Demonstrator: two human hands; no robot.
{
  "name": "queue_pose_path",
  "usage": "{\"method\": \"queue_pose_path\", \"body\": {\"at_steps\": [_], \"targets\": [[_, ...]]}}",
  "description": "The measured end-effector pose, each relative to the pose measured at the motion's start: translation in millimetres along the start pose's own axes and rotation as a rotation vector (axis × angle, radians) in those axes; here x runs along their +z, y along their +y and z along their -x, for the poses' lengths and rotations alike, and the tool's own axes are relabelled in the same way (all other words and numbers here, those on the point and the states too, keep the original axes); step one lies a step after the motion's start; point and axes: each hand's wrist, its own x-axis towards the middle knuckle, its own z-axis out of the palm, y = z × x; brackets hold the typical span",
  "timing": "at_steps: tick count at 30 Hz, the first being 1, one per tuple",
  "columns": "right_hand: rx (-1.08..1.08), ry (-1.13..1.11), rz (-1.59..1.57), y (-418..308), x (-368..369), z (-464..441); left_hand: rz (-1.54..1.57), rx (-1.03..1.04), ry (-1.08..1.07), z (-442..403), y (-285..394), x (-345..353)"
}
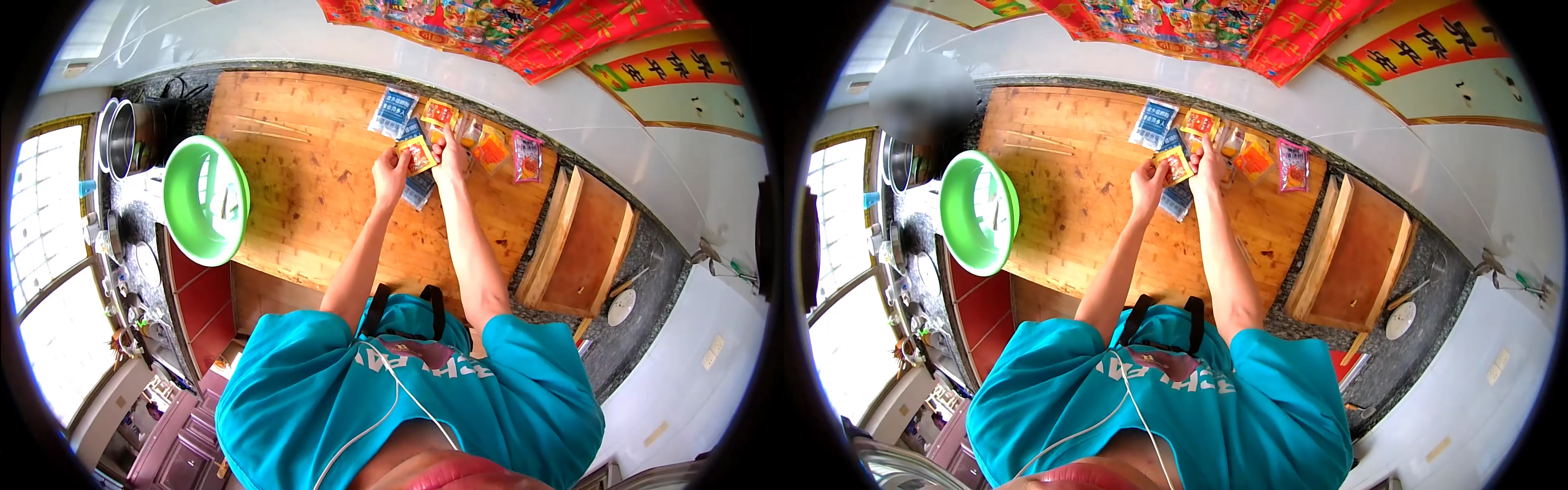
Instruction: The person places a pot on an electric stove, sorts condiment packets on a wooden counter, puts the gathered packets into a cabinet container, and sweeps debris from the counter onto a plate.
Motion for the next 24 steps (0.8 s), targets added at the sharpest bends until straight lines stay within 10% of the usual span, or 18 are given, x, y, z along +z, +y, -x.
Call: {"method": "queue_pose_path", "body": {"at_steps": [20,24], "targets": [[-0.372,-0.35,1.089,2,-143,141,-0.114,0.024,-0.077,89,-48,-66],[-0.461,-0.302,0.883,10,-158,155,-0.194,0.079,-0.031,122,-46,-73]]}}
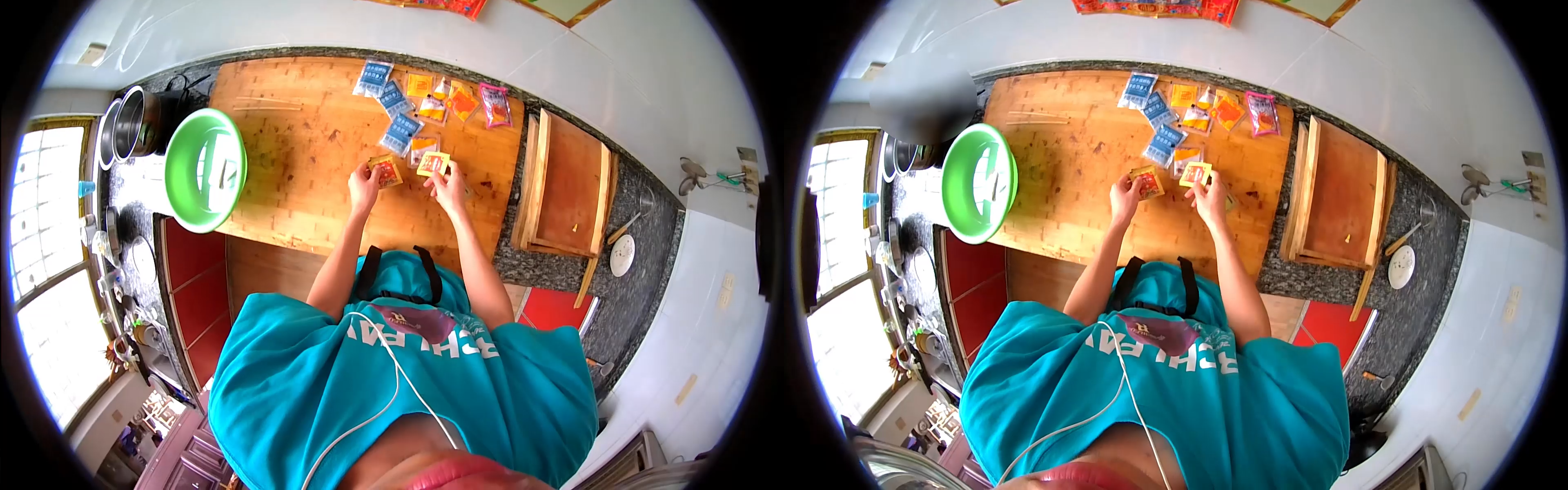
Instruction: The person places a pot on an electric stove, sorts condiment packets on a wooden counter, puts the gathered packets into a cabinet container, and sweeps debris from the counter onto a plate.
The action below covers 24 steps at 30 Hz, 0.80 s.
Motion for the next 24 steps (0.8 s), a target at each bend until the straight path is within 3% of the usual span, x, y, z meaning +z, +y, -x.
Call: {"method": "queue_pose_path", "body": {"at_steps": [4,6,7,14,15,19,20,22,24], "targets": [[0.056,-0.168,-0.254,-5,-2,29,-0.165,-0.001,-0.046,22,-16,1],[0.13,-0.254,-0.178,-7,3,44,0.099,0.003,-0.111,30,-14,9],[0.053,-0.257,-0.071,8,8,46,0.15,-0.034,-0.124,36,-11,12],[-0.104,0.012,0.312,24,20,78,-0.157,0.187,-0.182,50,-17,12],[-0.335,0.174,0.405,30,18,76,-0.113,0.158,-0.178,51,-16,14],[-0.167,0.386,0.542,43,-15,61,-0.179,0.157,-0.193,48,-16,14],[-0.317,0.501,0.68,46,-24,56,-0.182,0.159,-0.196,47,-21,15],[-0.304,0.555,0.952,34,-37,57,-0.334,0.147,-0.19,50,-9,13],[-0.244,0.545,0.972,40,-42,50,-0.337,0.169,-0.177,51,-9,13]]}}
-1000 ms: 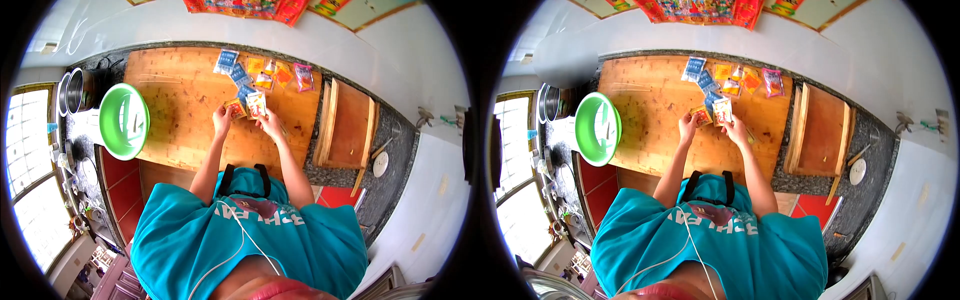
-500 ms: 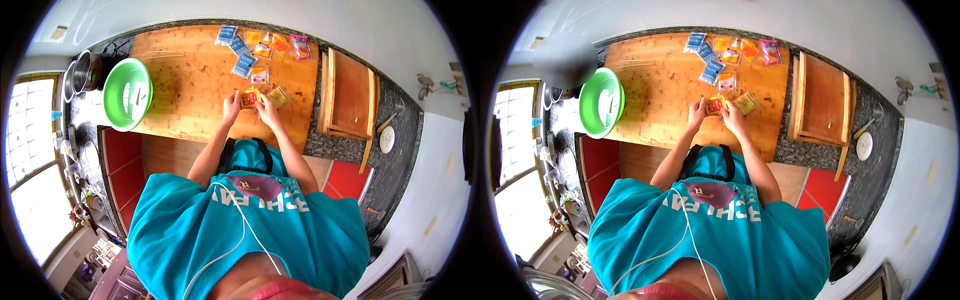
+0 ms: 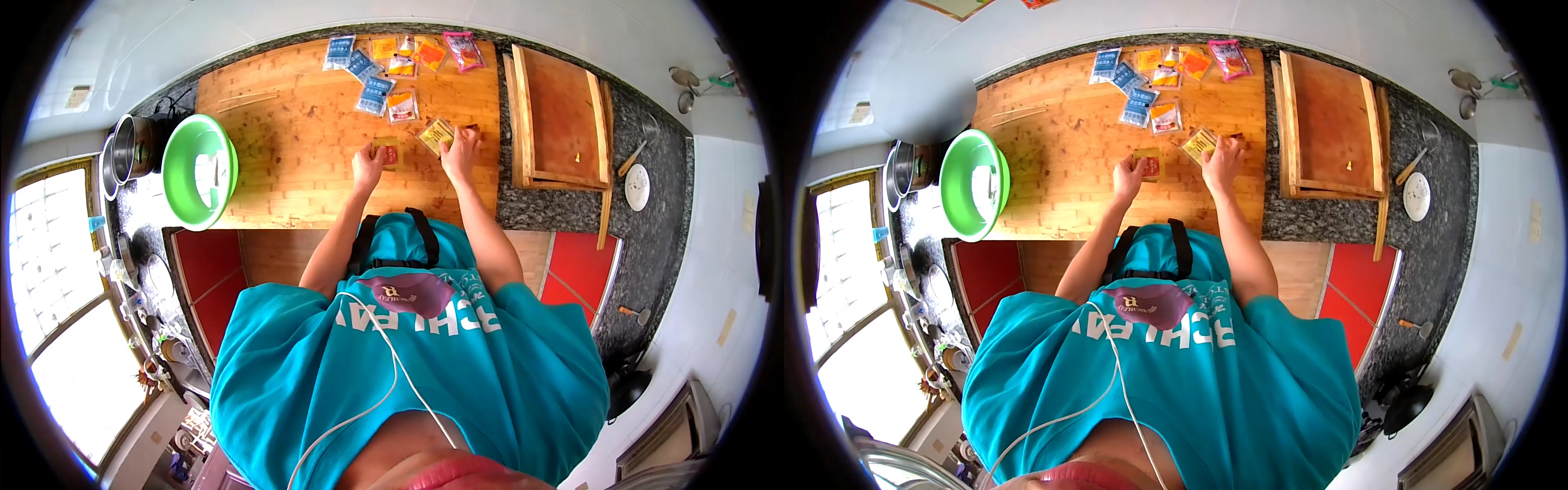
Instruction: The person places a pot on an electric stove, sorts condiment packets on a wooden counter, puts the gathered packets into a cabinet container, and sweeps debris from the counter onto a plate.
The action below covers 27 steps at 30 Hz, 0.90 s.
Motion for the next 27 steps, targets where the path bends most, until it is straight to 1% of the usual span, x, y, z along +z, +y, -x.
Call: {"method": "queue_pose_path", "body": {"at_steps": [1,2,4,5,7,8,9,10,11,12,13,14,15,16,17,18,20,21,22,24,26,27], "targets": [[0.036,-0.036,0.031,2,4,-5,-0.003,0.019,0.017,-2,0,0],[0.03,-0.036,0.026,3,6,-7,-0.004,0.019,0.025,-2,-1,-1],[0.057,-0.17,0.053,3,8,-10,-0.084,0.057,0.086,2,3,-6],[0.024,-0.131,0.048,6,15,-9,-0.084,0.05,0.09,2,5,-8],[-0.005,-0.134,0.044,9,17,-12,-0.443,0.366,0.337,3,13,-13],[-0.028,-0.131,0.041,11,18,-11,-0.445,0.356,0.336,4,17,-15],[-0.031,-0.14,0.042,13,18,-9,-0.402,0.343,0.269,3,22,-15],[-0.038,-0.123,-0.047,14,19,-10,-0.357,0.334,0.204,0,28,-14],[-0.044,-0.106,-0.135,16,19,-10,-0.355,0.328,0.205,-2,35,-11],[-0.046,-0.113,-0.132,18,21,-11,-0.296,0.351,0.211,-4,40,-7],[0.057,-0.201,-0.164,19,23,-13,-0.238,0.372,0.22,-7,43,-2],[0.161,-0.288,-0.196,21,26,-15,-0.236,0.365,0.222,-13,45,4],[0.16,-0.295,-0.193,18,23,-16,-0.194,0.308,0.188,-21,41,11],[0.134,-0.274,-0.269,14,15,-16,-0.152,0.252,0.153,-31,36,19],[0.109,-0.25,-0.344,8,8,-15,-0.186,0.217,0.154,-42,32,27],[0.111,-0.254,-0.341,7,9,-15,-0.185,0.213,0.152,-49,35,29],[0.187,-0.217,-0.644,4,9,-15,-0.232,0.067,0.061,-62,40,33],[0.206,-0.258,-0.643,5,10,-16,-0.201,0.04,0.097,-67,42,36],[0.213,-0.257,-0.64,5,11,-17,-0.201,0.04,0.09,-72,44,39],[0.242,-0.265,-0.853,5,14,-17,-0.292,-0.102,0.029,-80,47,41],[0.257,-0.267,-0.886,6,17,-18,-0.288,-0.084,0.019,-82,50,42],[0.364,-0.268,-0.989,5,17,-18,-0.275,-0.107,0.0,-82,52,41]]}}
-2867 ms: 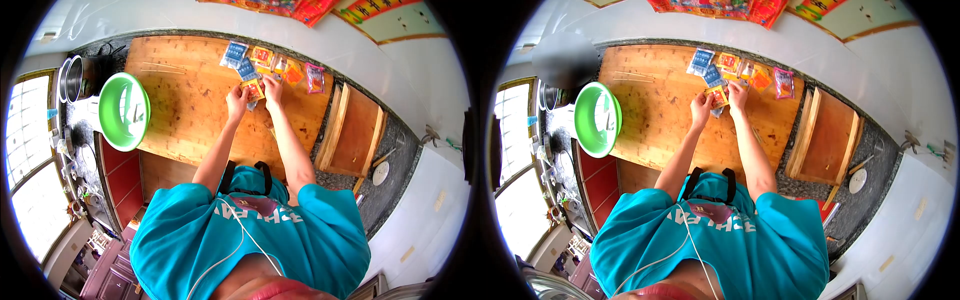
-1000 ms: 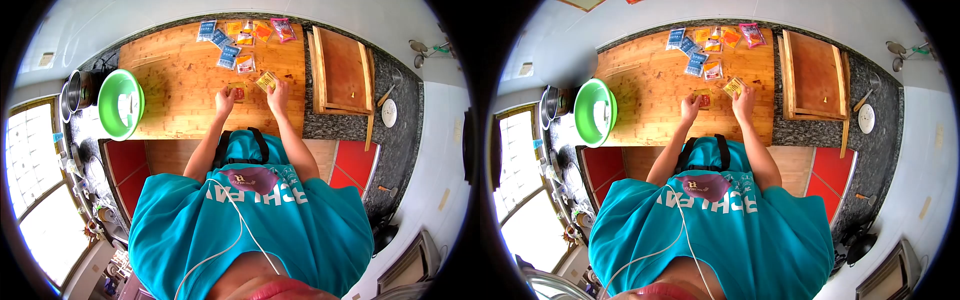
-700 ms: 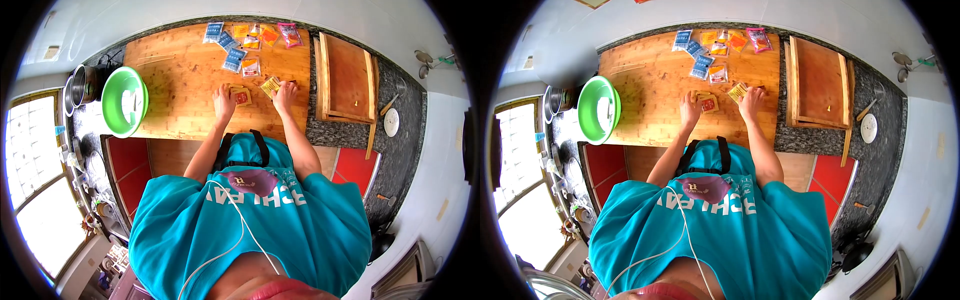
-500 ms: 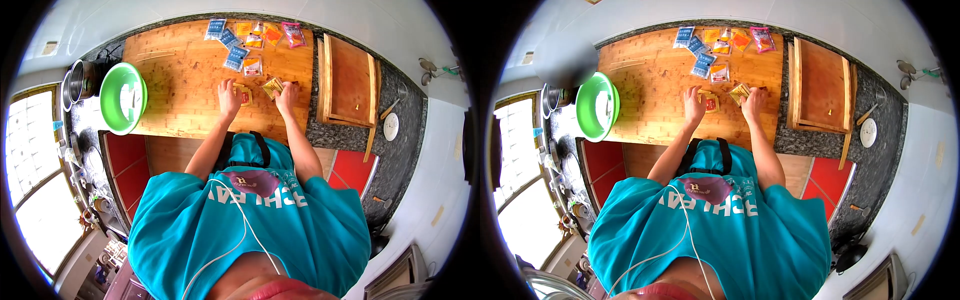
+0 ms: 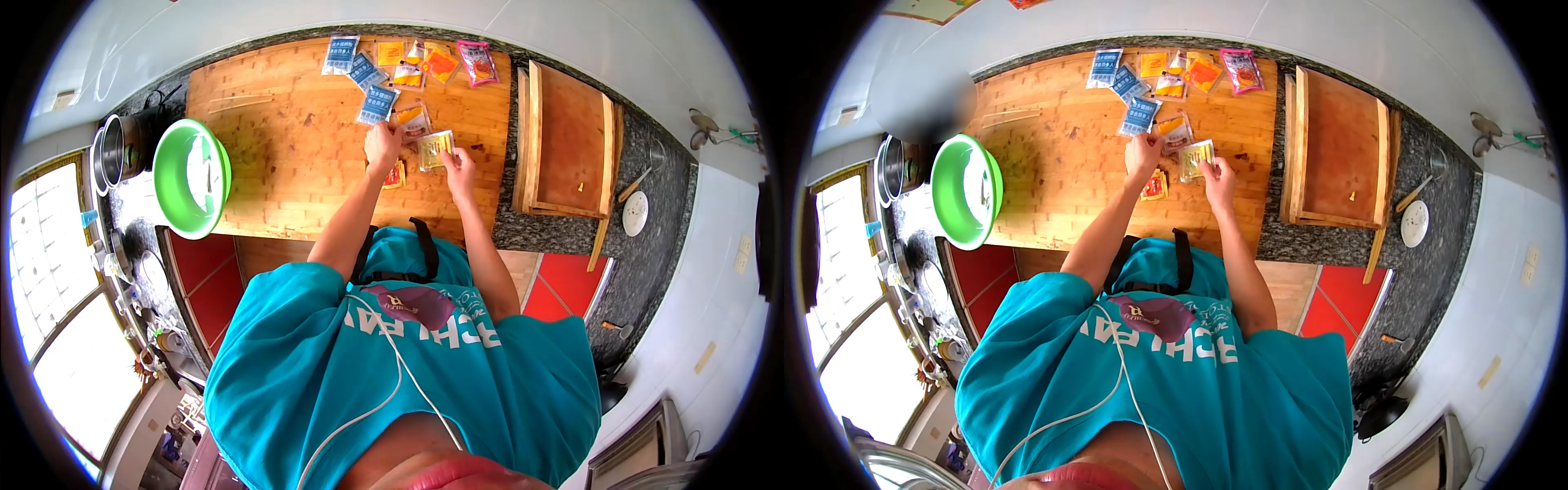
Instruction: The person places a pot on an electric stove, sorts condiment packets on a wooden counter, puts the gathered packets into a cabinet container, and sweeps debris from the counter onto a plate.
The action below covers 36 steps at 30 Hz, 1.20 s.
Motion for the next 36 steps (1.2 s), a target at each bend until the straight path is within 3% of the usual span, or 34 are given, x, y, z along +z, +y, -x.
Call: {"method": "queue_pose_path", "body": {"at_steps": [2,4,5,7,8,10,11,13,14,17,18,21,23,26,28,36], "targets": [[0.081,0.025,-0.119,-2,2,-2,0.011,-0.017,-0.021,-1,0,0],[0.214,0.022,-0.356,-18,1,-2,0.169,0.254,0.022,-1,-8,4],[0.212,0.021,-0.356,-23,1,-1,0.169,0.255,0.024,0,-12,5],[0.249,-0.04,-0.447,-28,1,-1,0.552,0.068,-0.253,7,-15,-2],[0.243,-0.044,-0.448,-29,2,1,0.554,0.072,-0.247,13,-16,-4],[0.161,-0.093,-0.313,-29,4,4,1.002,-0.082,-0.446,31,-14,-14],[0.153,-0.095,-0.314,-28,4,7,1.004,-0.075,-0.442,39,-14,-19],[0.116,-0.035,0.089,-13,4,11,1.181,-0.088,-0.552,53,-17,-26],[-0.028,0.02,0.122,0,9,13,1.24,-0.12,-0.532,59,-20,-25],[-0.124,0.051,0.045,7,15,23,1.27,-0.219,-0.502,75,-24,-28],[-0.062,0.002,-0.005,8,16,27,1.272,-0.216,-0.504,80,-20,-31],[-0.142,0.04,0.08,6,20,39,1.256,-0.283,-0.452,87,-16,-33],[-0.163,0.055,0.012,1,23,47,0.998,-0.139,-0.429,81,-31,-21],[-0.154,0.056,0.012,3,22,49,0.918,-0.093,-0.33,84,-31,-17],[-0.05,-0.001,0.095,0,18,48,0.916,-0.088,-0.31,82,-30,-17],[-0.078,0.054,0.328,-6,14,1,0.903,-0.102,-0.195,49,-25,-9]]}}
